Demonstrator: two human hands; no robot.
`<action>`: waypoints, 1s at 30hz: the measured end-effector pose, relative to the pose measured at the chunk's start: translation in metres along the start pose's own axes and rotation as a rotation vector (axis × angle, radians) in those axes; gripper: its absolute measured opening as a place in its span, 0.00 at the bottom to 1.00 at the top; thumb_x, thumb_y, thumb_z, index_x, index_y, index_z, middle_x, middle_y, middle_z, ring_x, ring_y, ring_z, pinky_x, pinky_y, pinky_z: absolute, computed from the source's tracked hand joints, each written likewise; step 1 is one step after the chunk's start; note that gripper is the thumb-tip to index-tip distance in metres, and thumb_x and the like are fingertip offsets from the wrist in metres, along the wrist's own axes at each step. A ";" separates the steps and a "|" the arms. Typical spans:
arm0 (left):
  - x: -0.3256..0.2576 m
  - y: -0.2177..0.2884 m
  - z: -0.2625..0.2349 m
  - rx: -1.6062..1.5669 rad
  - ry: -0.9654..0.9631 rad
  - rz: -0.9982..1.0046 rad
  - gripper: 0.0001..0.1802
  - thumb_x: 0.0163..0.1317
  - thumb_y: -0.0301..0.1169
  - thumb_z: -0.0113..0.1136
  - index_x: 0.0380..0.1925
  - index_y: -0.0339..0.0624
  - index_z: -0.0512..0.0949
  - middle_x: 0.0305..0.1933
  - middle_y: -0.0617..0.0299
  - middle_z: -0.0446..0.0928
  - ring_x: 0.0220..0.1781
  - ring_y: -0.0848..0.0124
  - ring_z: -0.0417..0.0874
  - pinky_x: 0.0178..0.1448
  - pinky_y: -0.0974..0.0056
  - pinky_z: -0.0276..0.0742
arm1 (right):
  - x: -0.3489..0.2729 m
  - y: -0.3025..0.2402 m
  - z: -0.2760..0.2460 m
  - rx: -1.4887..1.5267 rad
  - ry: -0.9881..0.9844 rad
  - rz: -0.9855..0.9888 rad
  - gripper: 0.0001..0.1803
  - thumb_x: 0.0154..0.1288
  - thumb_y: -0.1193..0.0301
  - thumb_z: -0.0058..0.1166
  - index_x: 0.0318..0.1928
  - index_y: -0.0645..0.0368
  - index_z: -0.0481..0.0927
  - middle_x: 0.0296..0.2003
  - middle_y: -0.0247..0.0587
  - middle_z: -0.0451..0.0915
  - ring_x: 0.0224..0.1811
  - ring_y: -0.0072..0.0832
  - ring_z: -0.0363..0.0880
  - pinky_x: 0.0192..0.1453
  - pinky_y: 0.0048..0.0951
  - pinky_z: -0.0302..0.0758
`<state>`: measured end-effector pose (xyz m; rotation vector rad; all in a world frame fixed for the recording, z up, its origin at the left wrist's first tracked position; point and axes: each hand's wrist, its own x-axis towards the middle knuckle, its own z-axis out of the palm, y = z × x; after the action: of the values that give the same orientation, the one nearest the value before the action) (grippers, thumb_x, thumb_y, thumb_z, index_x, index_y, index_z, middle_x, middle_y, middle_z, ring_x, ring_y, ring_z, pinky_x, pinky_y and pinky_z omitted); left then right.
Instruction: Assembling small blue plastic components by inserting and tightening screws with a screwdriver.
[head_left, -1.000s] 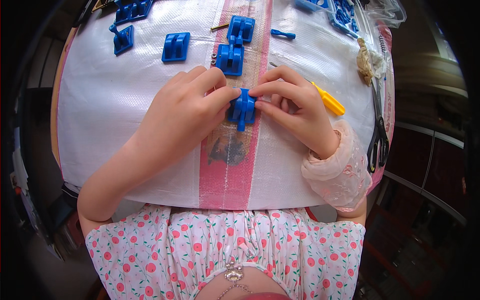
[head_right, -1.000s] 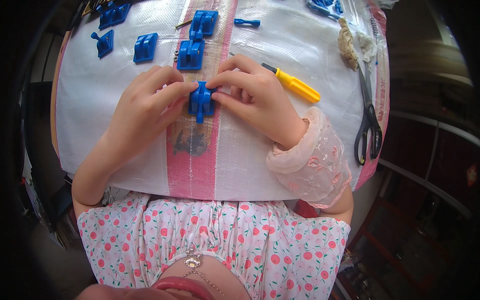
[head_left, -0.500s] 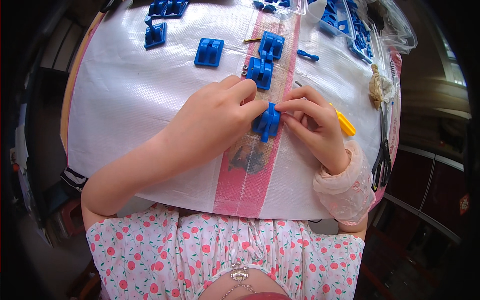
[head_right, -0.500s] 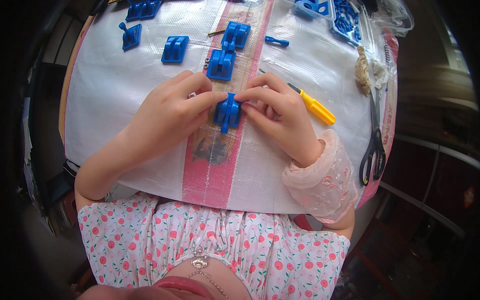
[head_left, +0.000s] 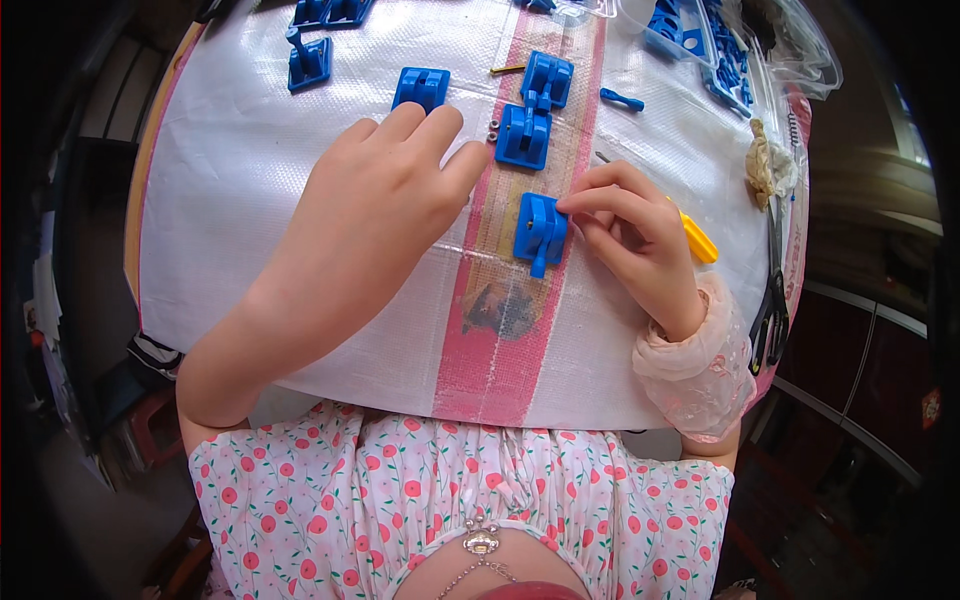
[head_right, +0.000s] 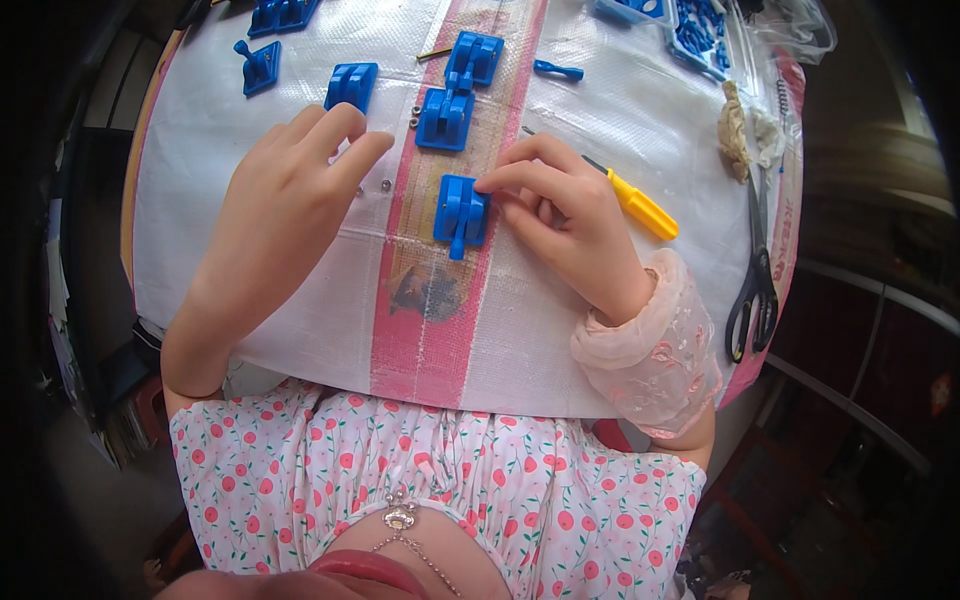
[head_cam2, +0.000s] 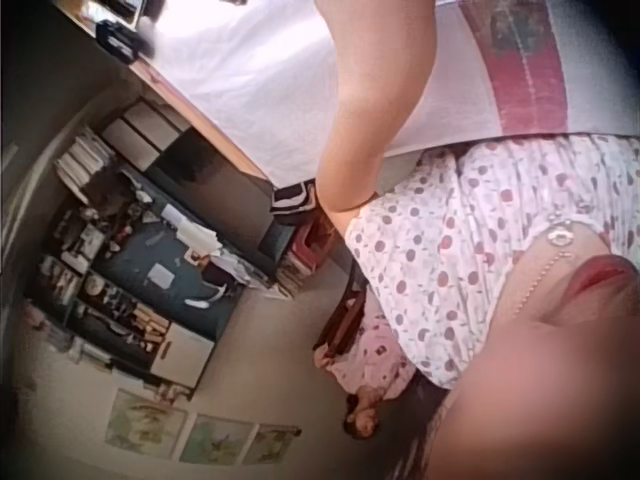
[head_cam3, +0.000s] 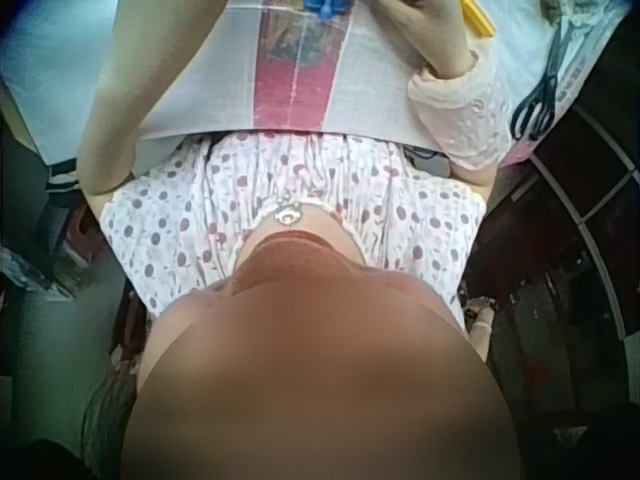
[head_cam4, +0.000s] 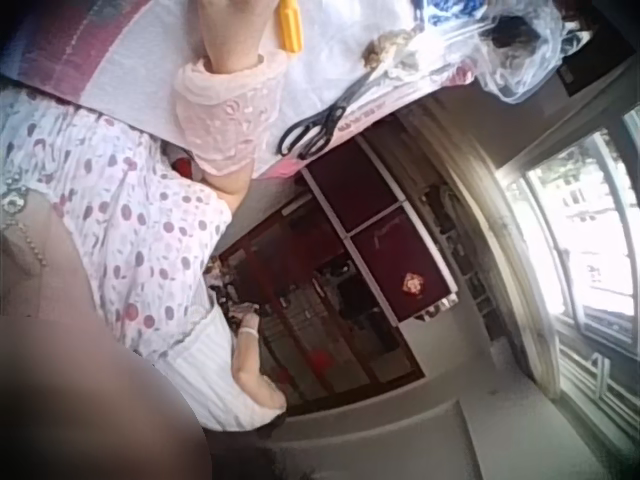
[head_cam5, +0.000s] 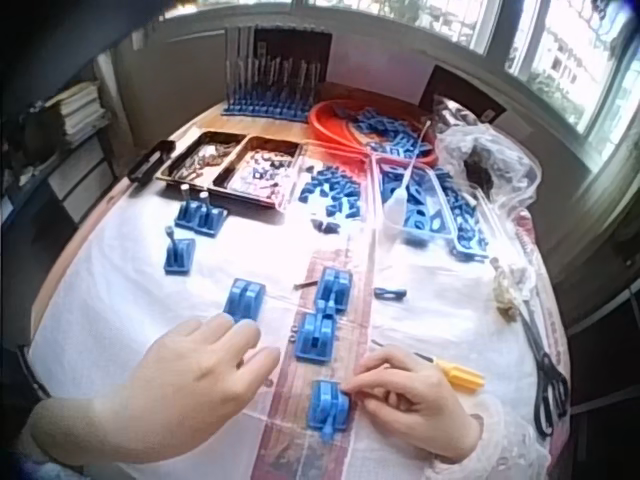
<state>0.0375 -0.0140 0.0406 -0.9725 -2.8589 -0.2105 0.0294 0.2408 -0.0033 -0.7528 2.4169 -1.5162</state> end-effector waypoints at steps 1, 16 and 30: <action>-0.002 0.002 -0.002 0.032 -0.020 -0.014 0.17 0.52 0.17 0.59 0.44 0.39 0.77 0.39 0.59 0.75 0.44 0.62 0.79 0.48 0.61 0.75 | 0.000 -0.001 0.000 0.005 -0.006 0.009 0.14 0.60 0.88 0.53 0.43 0.62 0.85 0.43 0.33 0.75 0.31 0.10 0.68 0.32 0.12 0.61; -0.005 0.001 -0.004 -0.041 -0.155 -0.083 0.09 0.59 0.24 0.61 0.40 0.39 0.77 0.38 0.58 0.74 0.42 0.60 0.79 0.46 0.59 0.75 | -0.001 -0.003 -0.001 -0.004 -0.009 0.029 0.14 0.59 0.88 0.53 0.43 0.61 0.85 0.42 0.33 0.77 0.31 0.11 0.69 0.32 0.13 0.61; -0.004 0.003 0.008 -0.146 -0.038 -0.001 0.06 0.56 0.22 0.62 0.34 0.38 0.75 0.35 0.57 0.73 0.39 0.58 0.78 0.46 0.59 0.74 | 0.001 -0.004 0.002 -0.051 0.000 -0.047 0.12 0.59 0.85 0.56 0.43 0.60 0.82 0.41 0.33 0.75 0.25 0.14 0.68 0.29 0.17 0.65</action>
<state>0.0425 -0.0126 0.0326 -1.0109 -2.9119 -0.4099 0.0307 0.2373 -0.0004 -0.8260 2.4631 -1.4762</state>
